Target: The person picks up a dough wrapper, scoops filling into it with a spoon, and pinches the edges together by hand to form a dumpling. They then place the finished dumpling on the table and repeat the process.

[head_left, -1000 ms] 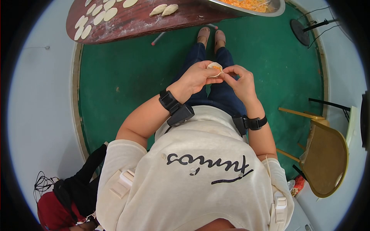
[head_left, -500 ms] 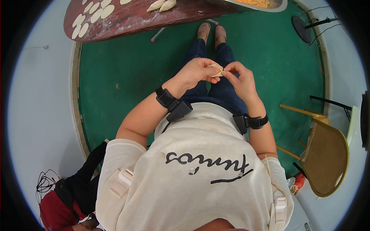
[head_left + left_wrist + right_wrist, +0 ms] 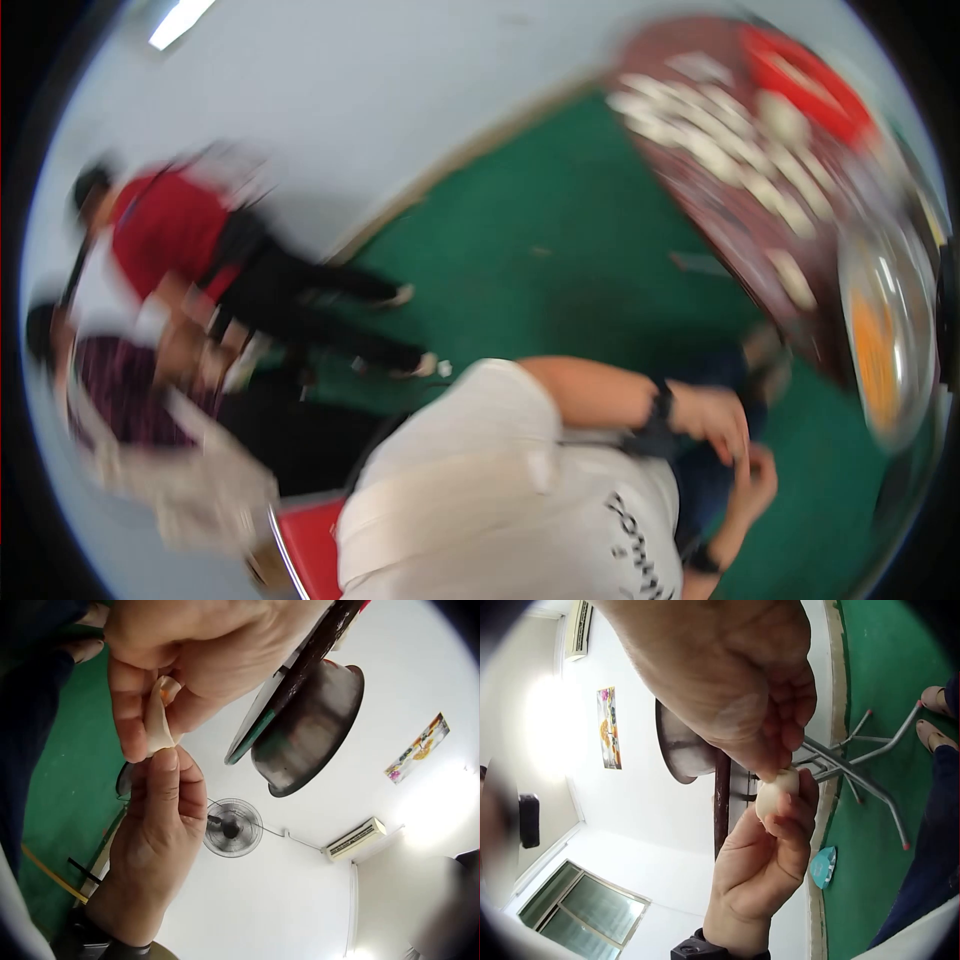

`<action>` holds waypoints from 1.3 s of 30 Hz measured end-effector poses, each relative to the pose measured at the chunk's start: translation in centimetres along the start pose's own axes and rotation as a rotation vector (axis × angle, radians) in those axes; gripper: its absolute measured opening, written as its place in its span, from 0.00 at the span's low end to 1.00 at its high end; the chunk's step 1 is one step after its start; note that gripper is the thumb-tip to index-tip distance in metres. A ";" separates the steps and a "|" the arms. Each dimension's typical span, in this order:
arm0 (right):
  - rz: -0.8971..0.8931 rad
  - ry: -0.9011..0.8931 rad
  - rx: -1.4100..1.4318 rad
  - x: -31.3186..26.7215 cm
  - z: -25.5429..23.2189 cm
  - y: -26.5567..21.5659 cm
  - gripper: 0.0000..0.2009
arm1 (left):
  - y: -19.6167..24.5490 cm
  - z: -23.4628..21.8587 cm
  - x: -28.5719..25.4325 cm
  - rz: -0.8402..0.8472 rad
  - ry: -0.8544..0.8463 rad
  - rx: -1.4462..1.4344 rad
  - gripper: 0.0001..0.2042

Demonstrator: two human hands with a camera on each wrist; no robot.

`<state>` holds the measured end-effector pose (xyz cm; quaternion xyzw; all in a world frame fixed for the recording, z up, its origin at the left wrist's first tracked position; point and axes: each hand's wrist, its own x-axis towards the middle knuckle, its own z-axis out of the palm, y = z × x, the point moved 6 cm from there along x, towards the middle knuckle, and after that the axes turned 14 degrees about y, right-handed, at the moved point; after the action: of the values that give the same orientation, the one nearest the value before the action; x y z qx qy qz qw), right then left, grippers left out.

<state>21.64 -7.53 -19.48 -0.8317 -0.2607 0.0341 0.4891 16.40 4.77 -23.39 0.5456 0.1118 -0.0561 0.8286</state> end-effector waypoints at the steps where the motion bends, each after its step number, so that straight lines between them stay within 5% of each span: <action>1: -0.068 0.002 0.067 0.5 0.9 0.9 0.06 | -0.9 -1.0 0.1 -0.237 0.197 -0.090 0.10; 2: -0.128 -0.012 0.022 1.2 1.8 2.0 0.06 | -0.9 -1.8 0.5 -0.206 0.277 -0.071 0.09; 4: -0.040 -0.063 -0.011 2.2 2.6 -2.7 0.08 | -2.1 -3.9 1.6 -0.225 0.357 -0.268 0.07; 6: -0.145 -0.113 0.075 2.5 2.9 -5.7 0.09 | -0.4 -4.5 0.4 -0.168 0.408 -0.264 0.06; 14: -0.181 -0.257 0.045 3.3 5.1 -8.4 0.11 | 2.0 -6.4 -2.5 -0.091 0.499 -0.238 0.05; 36: -0.139 -0.162 0.338 3.2 4.7 -4.9 0.08 | 2.4 -5.3 -1.2 -0.029 0.465 -0.162 0.07; 39: -0.120 -0.165 0.132 2.9 4.1 -5.6 0.07 | 2.1 -5.0 -0.9 -0.051 0.451 -0.176 0.07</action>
<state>20.58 -0.77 -16.35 -0.7749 -0.3466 0.0902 0.5208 15.32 10.19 -23.17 0.4671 0.3121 0.0564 0.8253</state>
